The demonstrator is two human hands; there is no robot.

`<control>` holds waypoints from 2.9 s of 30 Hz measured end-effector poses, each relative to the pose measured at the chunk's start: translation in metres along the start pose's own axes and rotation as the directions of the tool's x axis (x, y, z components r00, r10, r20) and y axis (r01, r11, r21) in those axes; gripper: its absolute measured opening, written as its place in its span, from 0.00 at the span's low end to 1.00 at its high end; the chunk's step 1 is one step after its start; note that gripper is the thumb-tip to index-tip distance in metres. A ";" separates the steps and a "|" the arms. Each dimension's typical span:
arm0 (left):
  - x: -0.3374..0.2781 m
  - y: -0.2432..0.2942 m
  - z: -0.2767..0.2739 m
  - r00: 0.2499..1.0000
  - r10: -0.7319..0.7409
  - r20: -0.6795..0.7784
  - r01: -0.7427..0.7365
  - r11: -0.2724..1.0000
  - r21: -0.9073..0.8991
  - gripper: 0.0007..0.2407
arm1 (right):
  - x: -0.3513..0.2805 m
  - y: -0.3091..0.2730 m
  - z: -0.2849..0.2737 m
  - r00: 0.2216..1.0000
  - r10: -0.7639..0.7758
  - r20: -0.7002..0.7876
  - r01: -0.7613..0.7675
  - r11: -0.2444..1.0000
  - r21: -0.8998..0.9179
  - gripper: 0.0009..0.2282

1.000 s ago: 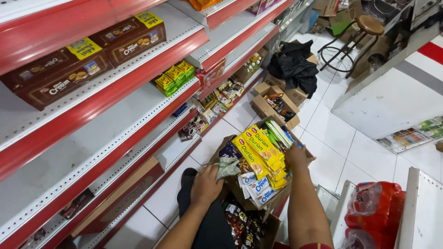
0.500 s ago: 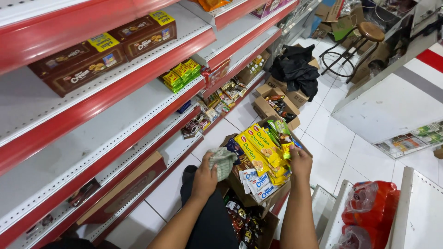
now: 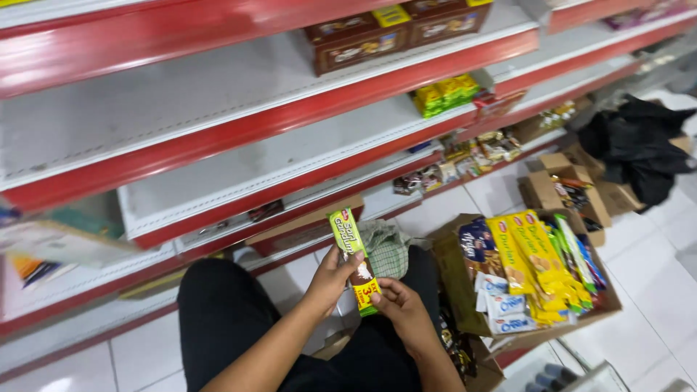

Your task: Wipe store shelves and organize snack products using a cloth.

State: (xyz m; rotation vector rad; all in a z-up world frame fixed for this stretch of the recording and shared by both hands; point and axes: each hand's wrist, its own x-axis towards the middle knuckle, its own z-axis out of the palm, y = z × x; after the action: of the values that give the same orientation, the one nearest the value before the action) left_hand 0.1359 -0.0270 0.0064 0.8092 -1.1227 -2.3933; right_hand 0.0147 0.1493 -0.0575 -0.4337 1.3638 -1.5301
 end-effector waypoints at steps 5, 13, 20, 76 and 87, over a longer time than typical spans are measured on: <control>-0.050 0.013 -0.057 0.989 0.048 -0.137 -0.044 0.999 0.032 0.20 | 0.019 0.046 0.027 0.998 -0.066 -0.010 0.066 0.998 -0.006 0.16; -0.097 0.023 -0.086 0.996 -0.089 -0.028 0.086 0.990 -0.112 0.28 | 0.007 -0.058 0.101 0.966 0.149 0.210 -0.148 0.989 -0.018 0.39; -0.108 0.037 -0.107 0.977 -0.212 -0.013 0.207 0.964 -0.168 0.27 | 0.006 -0.062 0.115 0.921 0.382 0.078 -0.362 0.912 -0.193 0.38; -0.073 -0.014 -0.077 0.911 -0.308 0.275 0.412 0.706 -0.576 0.24 | 0.004 -0.079 0.128 0.956 -0.293 0.030 0.262 0.797 -0.545 0.21; -0.055 0.020 -0.095 0.959 -0.228 -0.165 0.017 0.631 -0.775 0.22 | -0.048 -0.054 0.164 0.853 -0.054 0.520 0.457 0.560 -0.691 0.25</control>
State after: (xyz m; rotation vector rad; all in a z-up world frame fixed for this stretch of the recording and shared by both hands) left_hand 0.2406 -0.0634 -0.0086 0.8343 0.1249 -2.4299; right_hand 0.1421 0.0948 0.0558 -1.5396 1.5901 -0.8257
